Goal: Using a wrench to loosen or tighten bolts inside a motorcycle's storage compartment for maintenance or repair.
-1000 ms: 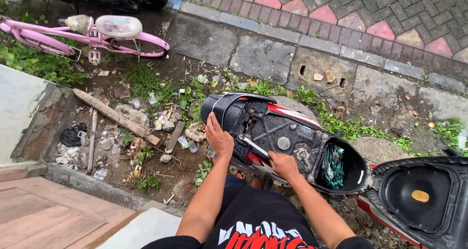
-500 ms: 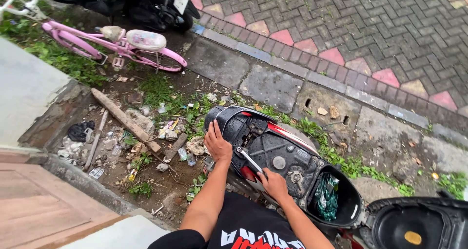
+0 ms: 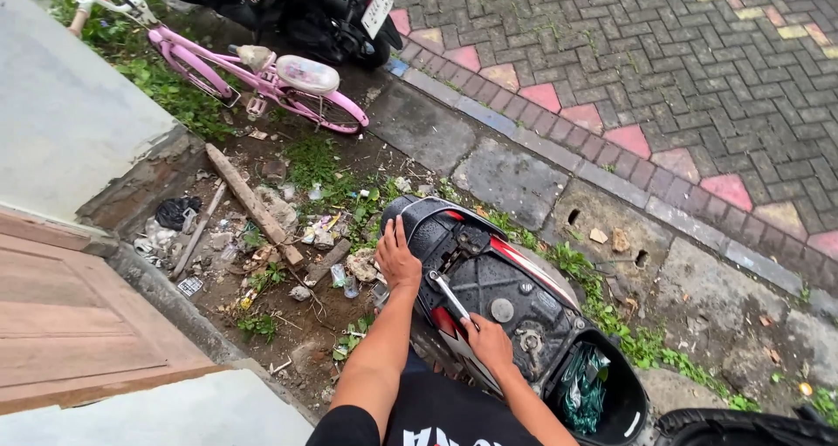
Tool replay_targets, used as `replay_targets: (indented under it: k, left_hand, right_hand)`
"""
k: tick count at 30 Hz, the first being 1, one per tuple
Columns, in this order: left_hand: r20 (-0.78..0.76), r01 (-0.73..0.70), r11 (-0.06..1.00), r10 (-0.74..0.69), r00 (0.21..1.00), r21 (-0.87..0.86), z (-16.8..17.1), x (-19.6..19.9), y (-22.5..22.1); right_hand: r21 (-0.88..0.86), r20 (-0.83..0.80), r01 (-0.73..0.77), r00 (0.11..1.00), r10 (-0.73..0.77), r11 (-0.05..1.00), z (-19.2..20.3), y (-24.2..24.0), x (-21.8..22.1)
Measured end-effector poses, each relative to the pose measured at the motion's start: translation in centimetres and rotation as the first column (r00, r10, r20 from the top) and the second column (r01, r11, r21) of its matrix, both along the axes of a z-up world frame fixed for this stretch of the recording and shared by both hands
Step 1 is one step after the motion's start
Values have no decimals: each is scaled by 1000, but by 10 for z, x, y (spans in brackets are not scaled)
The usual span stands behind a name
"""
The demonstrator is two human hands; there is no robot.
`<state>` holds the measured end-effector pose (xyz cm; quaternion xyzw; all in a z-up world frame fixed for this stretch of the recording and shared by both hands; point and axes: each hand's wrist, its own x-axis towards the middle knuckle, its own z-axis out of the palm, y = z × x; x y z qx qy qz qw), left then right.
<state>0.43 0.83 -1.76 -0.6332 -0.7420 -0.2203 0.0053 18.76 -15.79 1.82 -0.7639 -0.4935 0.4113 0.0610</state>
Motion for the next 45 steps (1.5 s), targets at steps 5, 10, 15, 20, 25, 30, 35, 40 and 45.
replay_targets:
  k: [5,10,15,20,25,30,35,40,45]
  left_hand:
    - [-14,24,961,-29,999,-275,27,-3,0]
    - [55,90,941,-77,996,-326,44,-8,-4]
    - [95,110,823,-68,993,-557,74,-6,-2]
    - [76,106,824,-76,994,-557,70,-5,-3]
    - [71,121,851,-98,993,-511,58,-8,-4]
    - [34,141,880,-141,989,-454,52,-12,-6]
    - [-5,157,912,-172,985,-379,37,-15,-3]
    - [37,212,903,-214,976,-374,39,-22,-2]
    - [103,243,940,-225,969,-238,47,-21,-12]
  right_hand:
    - [-17,-13,8,1000,-8,1000,12,2,-3]
    - [-41,-39,38,998,-40,998,17,5,-3]
    - [-420,-376,416,729,-572,806,59,14,-1]
    - [-596,-485,447,462,-743,667,-9,13,21]
    - [-798,-496,352,78,-865,490,-59,9,31]
    - [-803,-518,538,-417,-747,256,-114,-9,17]
    - [-601,-617,795,-523,-588,-76,-95,-4,-26]
    - [-383,-628,829,-558,-543,-408,-79,11,-46]
    - [-315,-710,826,-532,-462,-467,-107,12,-25]
